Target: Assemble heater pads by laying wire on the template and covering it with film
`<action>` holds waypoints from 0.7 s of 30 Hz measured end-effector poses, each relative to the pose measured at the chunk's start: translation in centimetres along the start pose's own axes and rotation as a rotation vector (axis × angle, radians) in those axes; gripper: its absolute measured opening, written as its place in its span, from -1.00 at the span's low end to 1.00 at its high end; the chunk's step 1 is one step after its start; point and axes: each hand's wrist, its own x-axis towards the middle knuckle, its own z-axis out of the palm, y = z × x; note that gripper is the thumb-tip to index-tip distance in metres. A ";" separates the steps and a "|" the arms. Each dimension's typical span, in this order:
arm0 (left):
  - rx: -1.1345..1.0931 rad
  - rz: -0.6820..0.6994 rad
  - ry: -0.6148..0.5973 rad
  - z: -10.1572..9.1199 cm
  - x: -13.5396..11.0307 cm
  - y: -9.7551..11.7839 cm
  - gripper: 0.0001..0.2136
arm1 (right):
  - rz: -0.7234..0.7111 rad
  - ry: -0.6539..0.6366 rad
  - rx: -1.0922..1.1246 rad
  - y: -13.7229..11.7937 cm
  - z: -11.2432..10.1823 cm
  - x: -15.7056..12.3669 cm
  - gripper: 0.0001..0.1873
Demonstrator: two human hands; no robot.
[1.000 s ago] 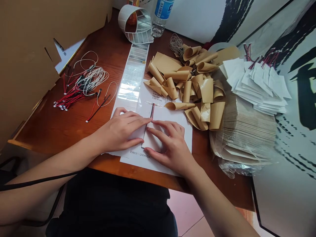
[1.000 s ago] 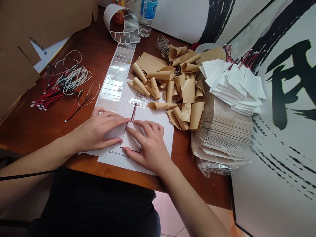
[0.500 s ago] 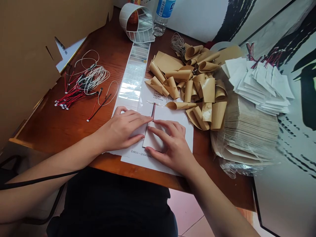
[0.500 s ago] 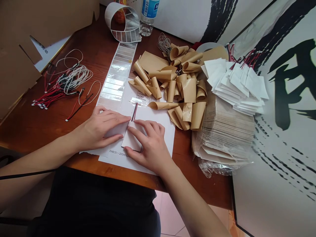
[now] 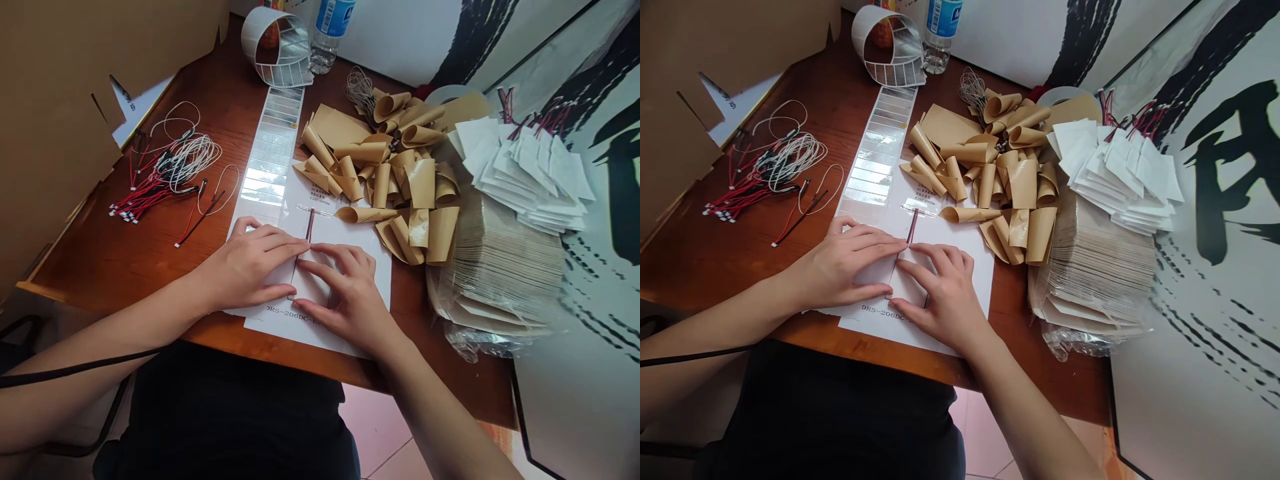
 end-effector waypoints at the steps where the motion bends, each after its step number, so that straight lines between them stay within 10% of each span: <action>1: 0.004 -0.011 0.002 0.0 0.0 0.0 -0.49 | 0.001 -0.004 0.000 0.0 0.0 0.0 -0.53; 10: -0.039 -0.083 0.033 0.0 0.0 0.1 -0.20 | -0.033 0.000 -0.023 -0.2 -0.1 0.1 -0.54; 21: -0.077 -0.082 0.036 -0.1 0.1 0.2 -0.40 | -0.059 -0.048 -0.038 -0.1 -0.2 0.1 -0.51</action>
